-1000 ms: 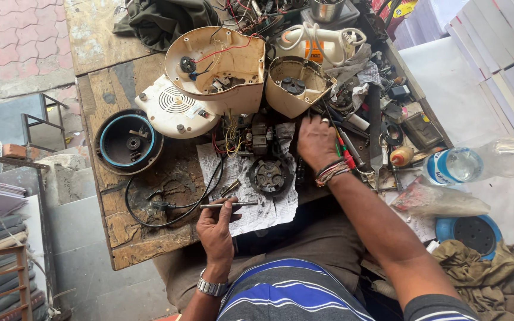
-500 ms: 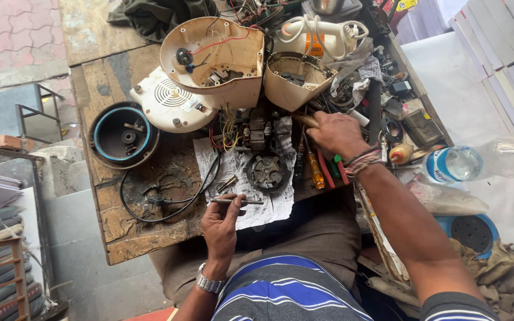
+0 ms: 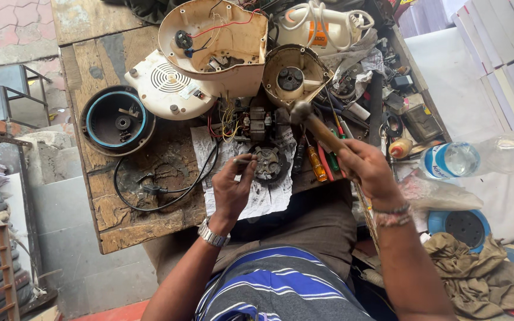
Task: The person disassembles a small motor or appliance component on a cluttered workbench. They use a hammer and a metal punch to tap a pin or shaft, then use a screwdriver to adjust internal parts. The person repeatedly handles the component, turning it over and tapping it with tools.
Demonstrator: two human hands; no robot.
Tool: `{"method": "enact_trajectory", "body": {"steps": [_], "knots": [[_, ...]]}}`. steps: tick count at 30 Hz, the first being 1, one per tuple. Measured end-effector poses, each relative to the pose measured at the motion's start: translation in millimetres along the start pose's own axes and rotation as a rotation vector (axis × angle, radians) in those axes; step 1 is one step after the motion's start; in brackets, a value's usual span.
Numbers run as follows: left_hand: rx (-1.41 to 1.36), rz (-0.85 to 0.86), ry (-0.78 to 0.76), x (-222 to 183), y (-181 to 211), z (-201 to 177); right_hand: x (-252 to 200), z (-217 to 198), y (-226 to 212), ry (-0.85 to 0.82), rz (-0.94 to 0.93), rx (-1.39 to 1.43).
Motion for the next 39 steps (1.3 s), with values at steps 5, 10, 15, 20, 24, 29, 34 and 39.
{"method": "enact_trajectory", "body": {"steps": [5,10,15,20,24,29,34,39], "knots": [[0.15,0.06,-0.156,17.8,-5.6,23.7,-41.8,24.2,-24.5,0.012,-0.215,0.072],[0.235,0.202,-0.296,37.3,11.7,41.2,-40.0,12.7,15.7,0.22,0.022,-0.029],[0.25,0.284,-0.359,36.7,29.2,50.8,-60.0,15.1,52.7,0.321,0.022,0.085],[0.359,0.427,-0.359,28.2,42.7,62.8,-60.6,27.5,44.0,0.363,0.041,0.049],[0.347,0.497,-0.26,17.3,50.6,54.4,-49.3,45.7,17.3,0.358,0.018,0.023],[0.222,0.387,-0.21,20.5,34.0,43.6,-46.2,50.7,7.5,0.332,-0.027,0.01],[0.208,0.244,-0.266,38.4,19.6,43.6,-56.0,43.5,13.5,0.312,-0.049,0.007],[0.234,0.383,-0.318,34.4,29.8,52.4,-65.0,23.8,32.0,0.335,0.002,-0.028]]}}
Point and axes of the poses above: each hand's wrist, its own x-axis towards the middle knuckle, its own z-axis out of the palm, y = z × x, the point moved 8 cm from there along x, towards the middle knuckle, and after that the axes turned 9 degrees about y, right-handed, at the moved point
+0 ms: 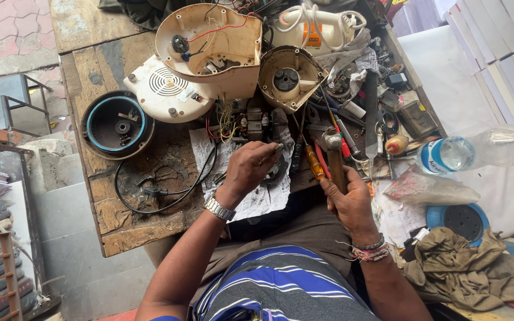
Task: The person disassembles a small motor or appliance component on a cluttered workbench. They use a hammer and a metal punch to tap a pin or shaft, then use a screwdriver to adjust internal parts. The person repeatedly handles the component, turning it over and tapping it with tools.
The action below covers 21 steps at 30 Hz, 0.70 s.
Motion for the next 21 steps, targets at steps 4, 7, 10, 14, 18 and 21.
{"method": "enact_trajectory", "body": {"steps": [4,7,10,14,18,21], "knots": [[0.131,0.109,-0.071,0.8,15.7,15.5,-1.0,-7.6,-2.1,0.06,-0.122,-0.012],[0.239,0.134,-0.16,-1.7,23.5,28.6,-12.2,-8.2,-25.6,0.132,-0.449,-0.082],[0.271,0.167,-0.147,-1.9,29.3,27.9,-10.3,-8.3,-30.7,0.068,-0.438,0.042],[0.287,0.164,-0.181,-2.3,34.7,31.9,-5.8,-17.2,-6.0,-0.055,0.073,-0.132],[0.291,0.181,-0.182,1.0,35.7,32.7,-18.6,-21.1,-19.7,-0.236,0.216,0.028],[0.29,0.16,-0.199,-0.9,32.2,33.8,-27.2,-20.1,-35.0,-0.347,0.103,0.164]]}}
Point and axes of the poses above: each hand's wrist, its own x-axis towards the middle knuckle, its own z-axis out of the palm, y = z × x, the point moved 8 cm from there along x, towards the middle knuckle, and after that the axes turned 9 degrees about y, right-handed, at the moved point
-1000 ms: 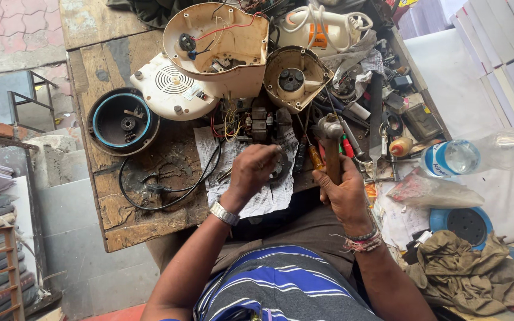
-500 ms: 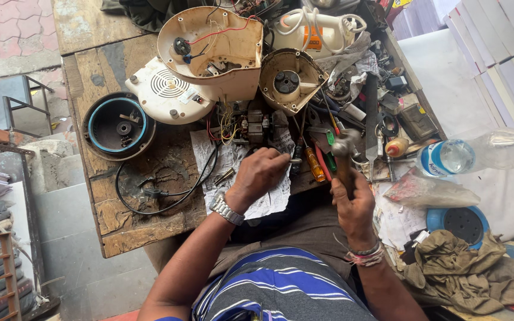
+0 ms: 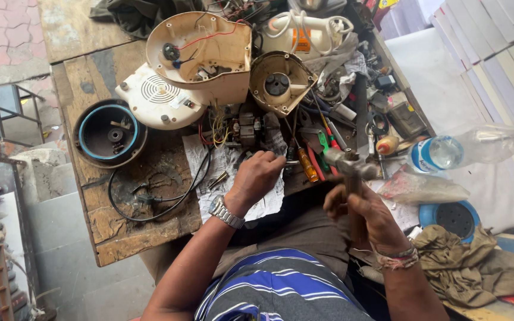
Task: The person disassembles a small motor or appliance component on a cluttered workbench. They use a hammer and a metal punch to tap a pin or shaft, then use a screwdriver to adjust internal parts. The person repeatedly handles the component, turning it over and tapping it with tools.
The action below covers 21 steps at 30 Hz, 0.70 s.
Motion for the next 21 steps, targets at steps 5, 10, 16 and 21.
{"method": "enact_trajectory", "body": {"steps": [5,10,16,21], "knots": [[-0.016,-0.013,0.049,5.9,2.5,-9.0,9.0,-16.6,2.0,0.346,-0.08,-0.262],[-0.036,-0.019,0.032,1.1,0.6,-3.5,-24.5,-5.5,-38.6,0.38,-0.665,-0.199],[-0.006,-0.021,0.001,-0.8,-2.9,-2.9,-2.3,32.7,-36.0,0.358,-0.735,-0.827],[-0.029,-0.053,0.024,-7.4,-10.0,-7.8,4.1,-10.7,-9.6,0.509,-0.182,-0.523]]}}
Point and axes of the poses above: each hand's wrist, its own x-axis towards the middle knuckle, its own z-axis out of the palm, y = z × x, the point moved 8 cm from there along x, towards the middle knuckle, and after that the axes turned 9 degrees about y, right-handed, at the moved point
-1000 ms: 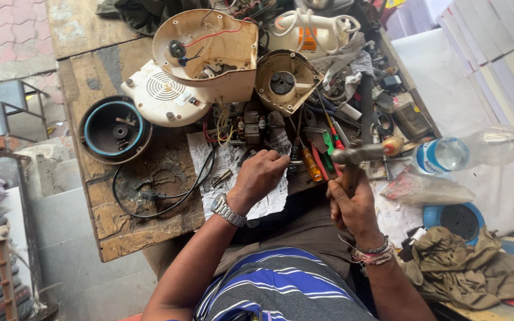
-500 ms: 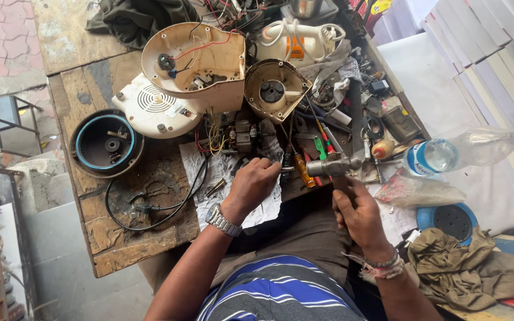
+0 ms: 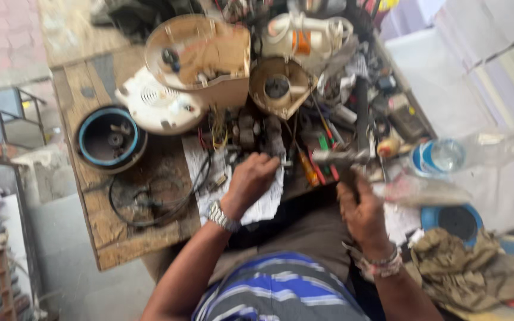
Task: The person disassembles a small motor or appliance component on a cluttered workbench. They use a hammer and a metal punch to tap a pin or shaft, then use a screwdriver to adjust internal parts. The person repeatedly handles the component, turning it over and tapping it with tools.
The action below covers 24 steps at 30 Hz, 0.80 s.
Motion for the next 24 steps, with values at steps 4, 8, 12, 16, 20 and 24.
{"method": "enact_trajectory", "body": {"steps": [4,8,12,16,20,24], "knots": [[0.008,0.024,0.011,9.9,-0.6,0.1,-9.8,-10.4,-39.5,0.101,-0.299,0.206],[0.016,0.03,0.019,-8.9,-0.4,1.8,-23.7,18.5,-57.9,0.01,-0.565,0.014],[-0.023,0.032,0.092,0.2,-7.4,-13.7,-11.7,17.7,-67.6,0.06,-0.715,-0.152],[-0.149,-0.071,0.201,-21.5,-17.1,-23.9,-14.2,12.1,-8.3,-0.048,-0.122,0.017],[-0.409,-0.369,0.25,-17.0,-56.1,-35.2,-13.2,13.0,1.5,-0.078,-0.051,0.156],[-0.498,-0.505,0.374,-40.6,-76.5,-48.9,-16.5,15.9,12.4,-0.121,0.027,0.257]]}}
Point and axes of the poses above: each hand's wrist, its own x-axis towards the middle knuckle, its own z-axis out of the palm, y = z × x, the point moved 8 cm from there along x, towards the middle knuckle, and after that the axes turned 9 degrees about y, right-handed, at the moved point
